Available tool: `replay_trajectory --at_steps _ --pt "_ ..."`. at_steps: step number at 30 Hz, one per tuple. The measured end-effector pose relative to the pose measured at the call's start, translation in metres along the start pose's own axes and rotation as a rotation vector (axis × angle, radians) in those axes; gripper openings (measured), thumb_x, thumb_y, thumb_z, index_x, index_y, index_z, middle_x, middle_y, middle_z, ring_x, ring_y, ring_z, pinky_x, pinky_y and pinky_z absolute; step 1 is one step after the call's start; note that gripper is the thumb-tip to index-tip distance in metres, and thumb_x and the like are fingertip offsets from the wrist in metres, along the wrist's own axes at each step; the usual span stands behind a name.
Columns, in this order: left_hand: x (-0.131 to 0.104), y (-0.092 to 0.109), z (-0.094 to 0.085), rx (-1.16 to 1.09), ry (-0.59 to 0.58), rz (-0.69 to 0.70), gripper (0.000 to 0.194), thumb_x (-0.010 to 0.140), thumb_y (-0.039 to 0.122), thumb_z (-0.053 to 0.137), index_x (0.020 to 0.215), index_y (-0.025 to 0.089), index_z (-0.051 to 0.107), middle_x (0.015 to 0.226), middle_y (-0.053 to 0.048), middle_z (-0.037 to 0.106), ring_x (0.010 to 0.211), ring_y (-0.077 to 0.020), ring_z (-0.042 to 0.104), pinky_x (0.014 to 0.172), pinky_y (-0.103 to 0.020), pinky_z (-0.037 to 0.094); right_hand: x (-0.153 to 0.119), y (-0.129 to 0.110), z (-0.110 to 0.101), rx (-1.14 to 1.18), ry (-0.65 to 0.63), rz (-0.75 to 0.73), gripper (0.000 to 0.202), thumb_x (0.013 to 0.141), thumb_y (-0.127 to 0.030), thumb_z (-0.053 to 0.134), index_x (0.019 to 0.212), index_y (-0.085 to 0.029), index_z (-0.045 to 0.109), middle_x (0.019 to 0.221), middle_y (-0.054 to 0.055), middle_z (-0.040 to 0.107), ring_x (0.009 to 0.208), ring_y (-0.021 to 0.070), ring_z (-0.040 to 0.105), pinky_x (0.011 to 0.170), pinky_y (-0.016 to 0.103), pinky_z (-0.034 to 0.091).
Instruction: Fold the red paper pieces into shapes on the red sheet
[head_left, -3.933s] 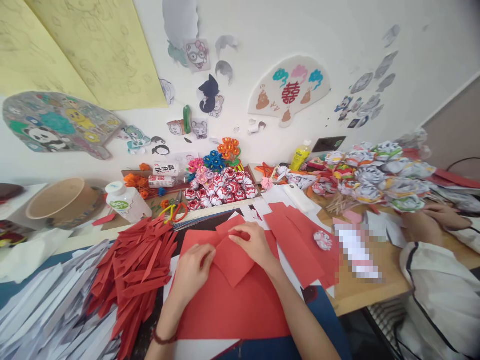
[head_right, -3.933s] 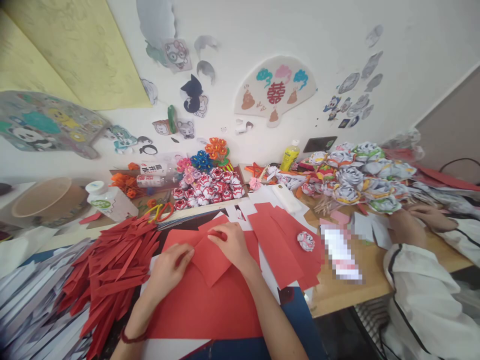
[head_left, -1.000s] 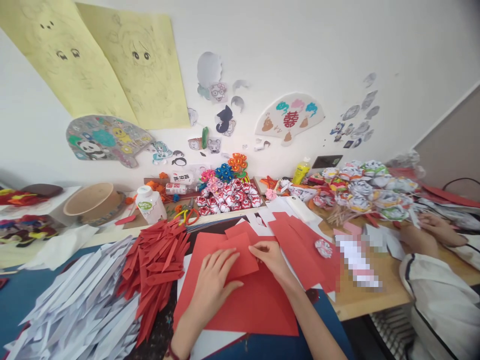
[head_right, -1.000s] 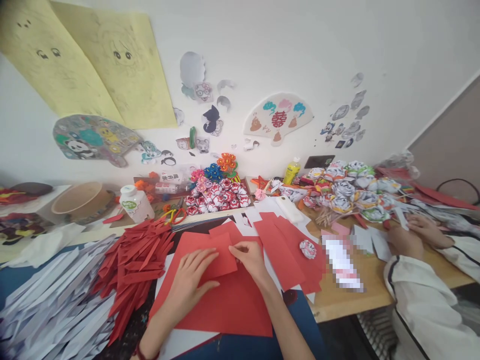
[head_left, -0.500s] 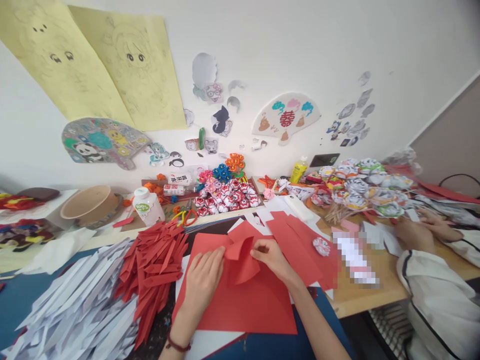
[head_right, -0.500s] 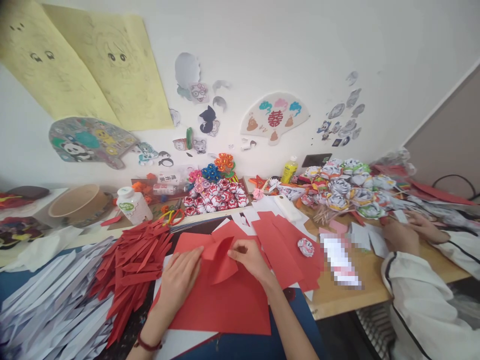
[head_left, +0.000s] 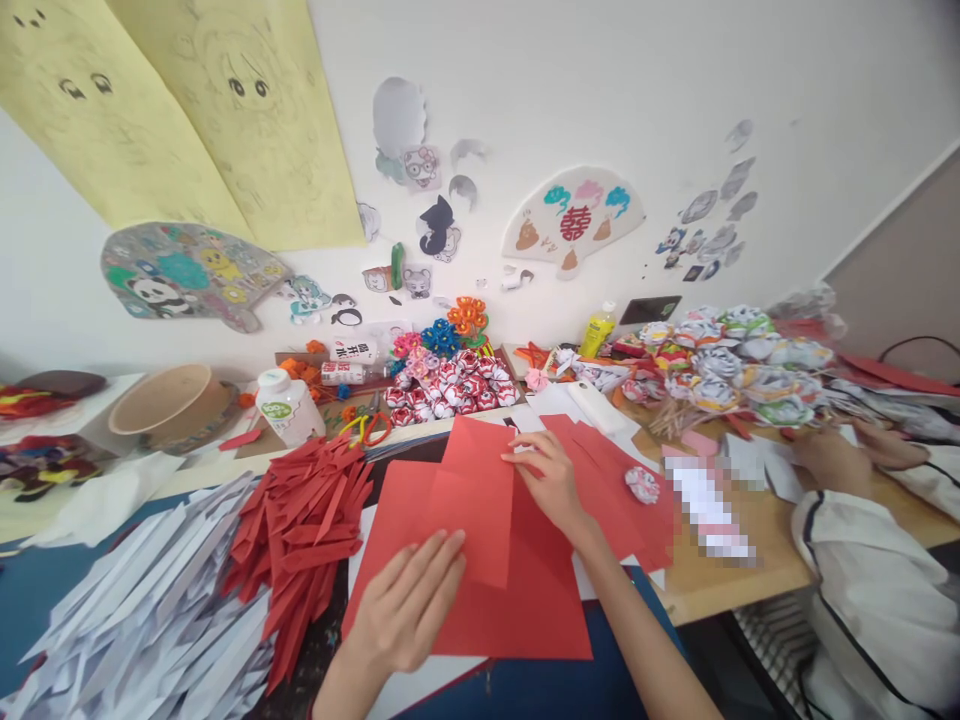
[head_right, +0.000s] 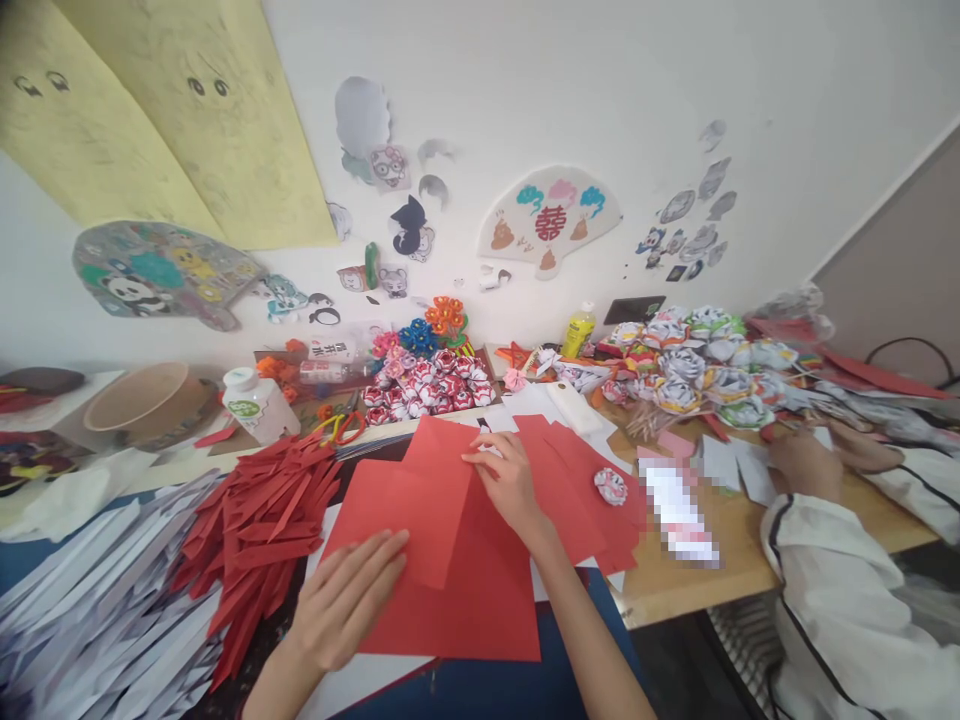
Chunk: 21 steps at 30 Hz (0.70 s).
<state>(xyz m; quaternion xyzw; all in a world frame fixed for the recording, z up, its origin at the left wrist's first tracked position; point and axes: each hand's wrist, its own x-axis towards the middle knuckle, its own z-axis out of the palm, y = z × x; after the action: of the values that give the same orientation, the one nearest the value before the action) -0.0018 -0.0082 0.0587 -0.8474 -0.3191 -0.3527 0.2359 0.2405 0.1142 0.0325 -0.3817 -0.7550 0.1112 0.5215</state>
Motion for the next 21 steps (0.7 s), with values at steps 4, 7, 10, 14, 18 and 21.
replay_trajectory --at_steps 4,7,10,14,18,21 --pt "-0.021 0.015 0.012 -0.02 -0.148 0.066 0.043 0.092 0.005 0.027 0.108 0.01 0.067 0.111 -0.01 0.072 0.111 -0.0213 0.061 0.104 -0.036 0.036 -0.025 0.008 0.009 -0.099 -0.109 0.025 0.024 0.09 -0.008 0.055 0.093 -0.025 0.072 0.106 0.006 0.064 0.103 0.0214 0.056 0.091 0.04 0.046" --pt "-0.033 0.019 0.022 -0.025 -0.195 0.017 0.04 0.092 0.005 0.03 0.107 0.012 0.066 0.107 -0.009 0.073 0.103 -0.0201 0.064 0.102 -0.037 0.037 -0.036 0.004 0.009 -0.166 -0.248 0.041 0.022 0.091 -0.01 0.056 0.099 -0.024 0.071 0.113 0.006 0.062 0.108 0.0229 0.054 0.094 0.041 0.045" --pt "-0.038 0.018 0.026 -0.064 -0.238 -0.057 0.036 0.092 0.006 0.034 0.107 0.014 0.066 0.104 -0.008 0.073 0.095 -0.0197 0.065 0.097 -0.038 0.038 -0.039 -0.002 0.007 -0.205 -0.331 0.032 0.02 0.092 -0.013 0.056 0.101 -0.025 0.07 0.113 0.006 0.062 0.109 0.0234 0.054 0.093 0.042 0.045" --pt "-0.034 0.017 0.02 -0.172 -0.28 -0.11 0.03 0.092 0.011 0.039 0.106 0.017 0.065 0.104 -0.007 0.073 0.094 -0.0215 0.064 0.092 -0.039 0.04 -0.041 -0.003 0.006 -0.23 -0.383 0.0 0.023 0.091 -0.012 0.058 0.108 -0.024 0.068 0.117 0.006 0.062 0.11 0.0232 0.054 0.093 0.041 0.047" --pt "-0.024 0.01 0.017 -0.327 -0.478 -0.432 0.02 0.092 0.034 0.049 0.101 0.023 0.064 0.097 -0.004 0.072 0.089 -0.0226 0.063 0.084 -0.04 0.044 -0.046 -0.003 0.008 -0.252 -0.345 -0.138 0.02 0.093 -0.011 0.053 0.1 -0.021 0.069 0.105 0.007 0.067 0.1 0.0224 0.057 0.087 0.04 0.048" --pt "-0.024 -0.005 0.029 -0.236 -0.421 -0.828 0.03 0.097 0.036 0.037 0.103 0.021 0.063 0.102 -0.008 0.069 0.095 -0.0248 0.061 0.083 -0.041 0.045 -0.051 -0.007 0.01 -0.234 -0.282 -0.225 0.024 0.093 -0.007 0.049 0.103 -0.018 0.068 0.1 0.008 0.069 0.093 0.0207 0.06 0.083 0.038 0.049"
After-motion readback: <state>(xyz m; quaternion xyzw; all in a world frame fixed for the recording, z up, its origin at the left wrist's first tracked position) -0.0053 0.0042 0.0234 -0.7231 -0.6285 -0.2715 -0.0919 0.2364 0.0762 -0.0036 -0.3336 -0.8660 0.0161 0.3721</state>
